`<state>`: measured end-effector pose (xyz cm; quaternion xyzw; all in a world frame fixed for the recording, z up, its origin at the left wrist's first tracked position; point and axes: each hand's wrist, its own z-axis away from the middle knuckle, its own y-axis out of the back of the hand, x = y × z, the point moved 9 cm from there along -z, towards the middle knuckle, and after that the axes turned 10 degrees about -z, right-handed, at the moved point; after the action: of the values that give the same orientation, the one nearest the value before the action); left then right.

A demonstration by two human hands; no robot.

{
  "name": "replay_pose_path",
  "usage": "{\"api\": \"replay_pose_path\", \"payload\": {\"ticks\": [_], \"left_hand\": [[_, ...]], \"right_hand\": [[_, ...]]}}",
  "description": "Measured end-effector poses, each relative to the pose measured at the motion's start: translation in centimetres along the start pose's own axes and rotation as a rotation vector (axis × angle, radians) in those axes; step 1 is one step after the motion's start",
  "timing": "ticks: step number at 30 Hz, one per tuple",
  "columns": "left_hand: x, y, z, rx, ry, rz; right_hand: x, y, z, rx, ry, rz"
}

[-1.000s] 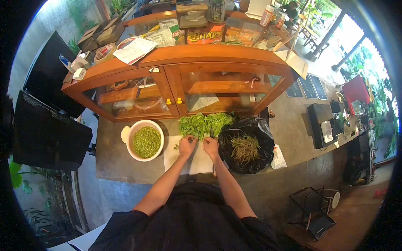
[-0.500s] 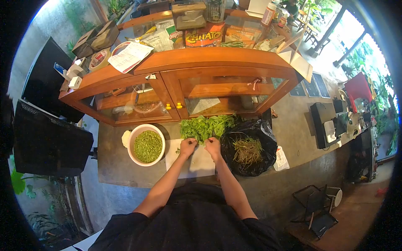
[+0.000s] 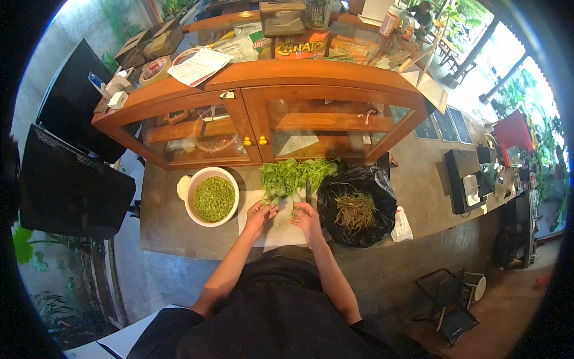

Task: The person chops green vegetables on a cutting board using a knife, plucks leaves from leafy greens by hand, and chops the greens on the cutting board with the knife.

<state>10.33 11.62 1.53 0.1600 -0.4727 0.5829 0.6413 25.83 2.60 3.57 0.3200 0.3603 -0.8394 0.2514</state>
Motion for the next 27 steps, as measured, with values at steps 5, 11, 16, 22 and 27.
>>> {"api": "replay_pose_path", "payload": {"ticks": [5, 11, 16, 22, 27], "left_hand": [[-0.3, -0.8, 2.7, -0.074, -0.024, -0.111], [-0.3, -1.0, 5.6, -0.117, -0.120, -0.298], [-0.9, -0.8, 6.3, -0.181, 0.036, -0.384], [-0.8, 0.3, 6.1, -0.049, 0.165, -0.314], [-2.1, 0.9, 5.2, -0.024, 0.116, -0.262]], "right_hand": [[2.1, -1.5, 0.8, -0.084, -0.039, 0.018], [1.7, -2.5, 2.0, -0.078, -0.028, 0.107], [2.0, -2.4, 1.7, -0.146, 0.140, 0.277], [1.5, -4.2, 3.5, -0.253, 0.220, 0.474], [1.3, -4.4, 4.1, -0.255, 0.187, 0.524]]}}
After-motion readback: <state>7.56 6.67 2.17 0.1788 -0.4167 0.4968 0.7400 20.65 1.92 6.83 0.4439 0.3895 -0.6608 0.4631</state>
